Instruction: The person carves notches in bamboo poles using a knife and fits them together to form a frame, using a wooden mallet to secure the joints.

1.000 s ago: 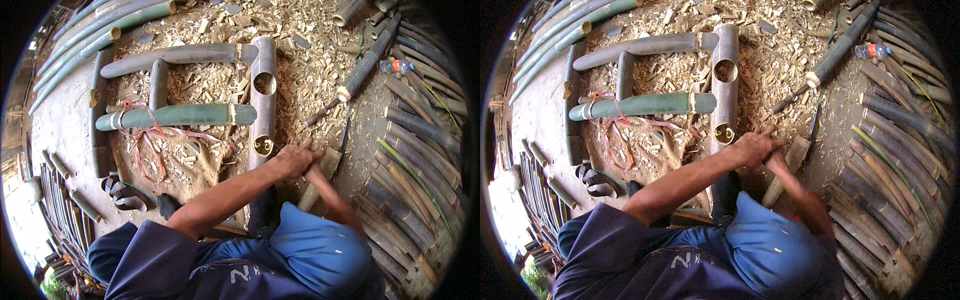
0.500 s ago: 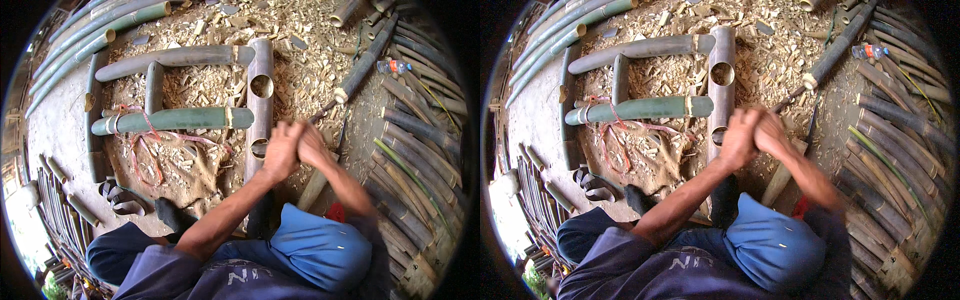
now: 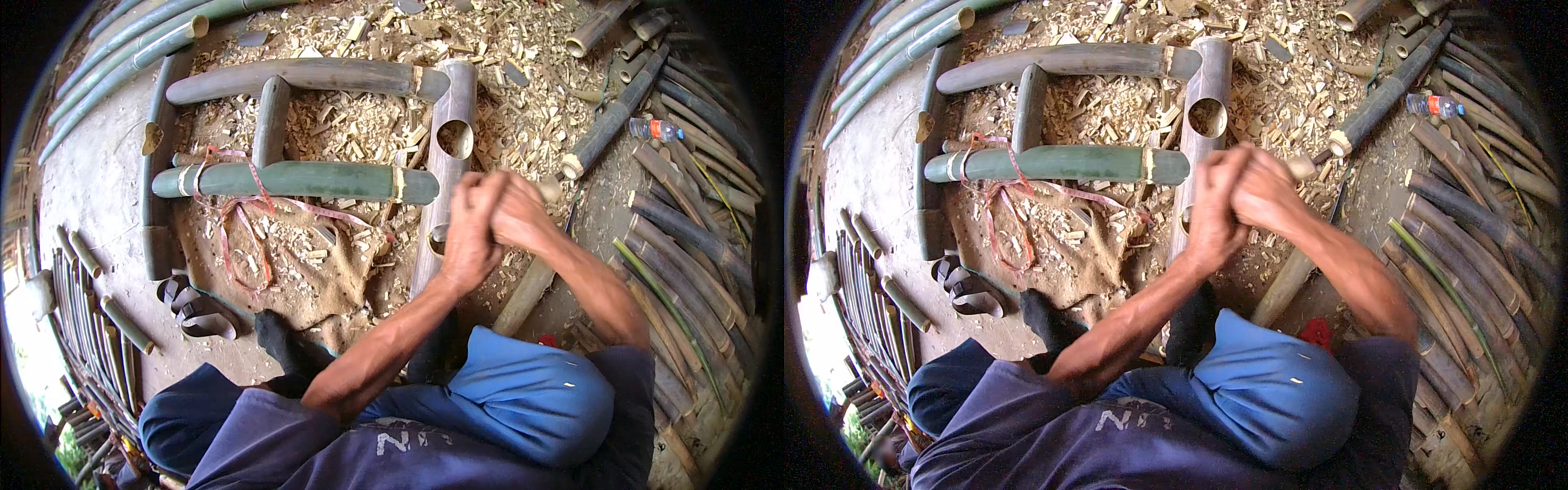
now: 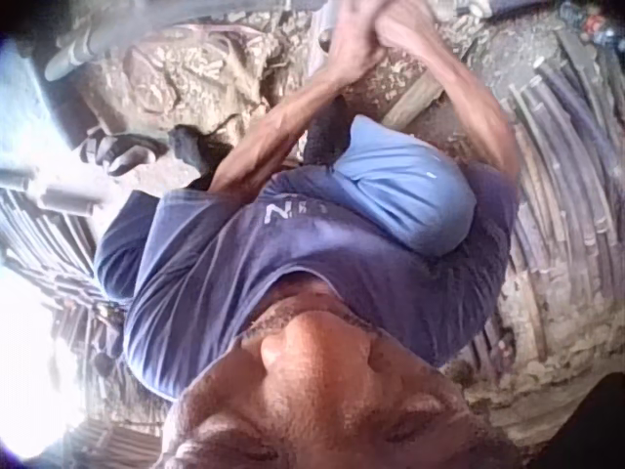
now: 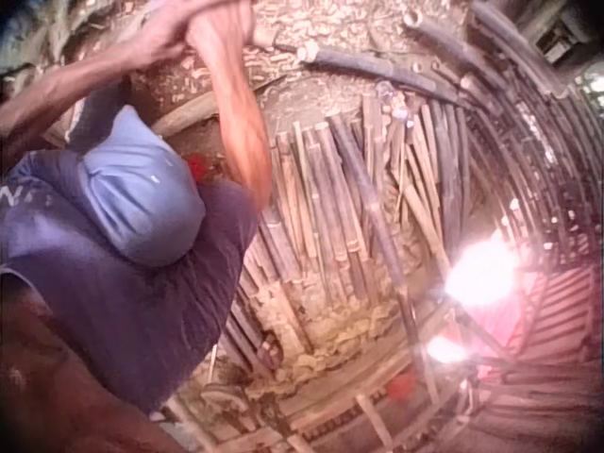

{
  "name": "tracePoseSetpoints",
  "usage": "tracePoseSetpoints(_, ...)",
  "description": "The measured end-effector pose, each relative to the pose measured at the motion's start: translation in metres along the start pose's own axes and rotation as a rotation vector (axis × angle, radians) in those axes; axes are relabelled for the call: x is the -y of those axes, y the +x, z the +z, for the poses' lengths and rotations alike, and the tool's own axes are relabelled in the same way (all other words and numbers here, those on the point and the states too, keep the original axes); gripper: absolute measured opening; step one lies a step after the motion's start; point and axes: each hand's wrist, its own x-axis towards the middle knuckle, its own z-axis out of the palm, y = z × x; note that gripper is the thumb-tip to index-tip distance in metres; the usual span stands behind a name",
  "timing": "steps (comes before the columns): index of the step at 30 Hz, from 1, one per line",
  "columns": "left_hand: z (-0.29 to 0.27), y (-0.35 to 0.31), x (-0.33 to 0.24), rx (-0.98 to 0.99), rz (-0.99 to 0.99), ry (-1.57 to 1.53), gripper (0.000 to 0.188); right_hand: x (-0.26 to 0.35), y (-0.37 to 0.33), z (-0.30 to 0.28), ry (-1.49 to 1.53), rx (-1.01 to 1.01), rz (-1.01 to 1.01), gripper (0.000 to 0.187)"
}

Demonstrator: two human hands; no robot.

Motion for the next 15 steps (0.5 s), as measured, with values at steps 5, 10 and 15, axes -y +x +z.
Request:
tracePoseSetpoints(5, -0.001, -0.006, -0.002, -0.16, 0.031, 0.005, 0.093, -0.003, 0.013, 0.035, -0.638, -0.244, -0.176, 0.006)
tracePoseSetpoints(10, 0.019, -0.003, 0.002, 0.789, -0.029, 0.528, 0.082, 0.032, -0.062, 0.051, 0.891, 0.021, 0.827, 0.036)
tracePoseSetpoints(15, 0.04, 0.008, -0.019, 1.169, 0.046, 0.468, 0.07, 0.035, -0.1, 0.083, 1.019, -0.066, 0.961, 0.041)
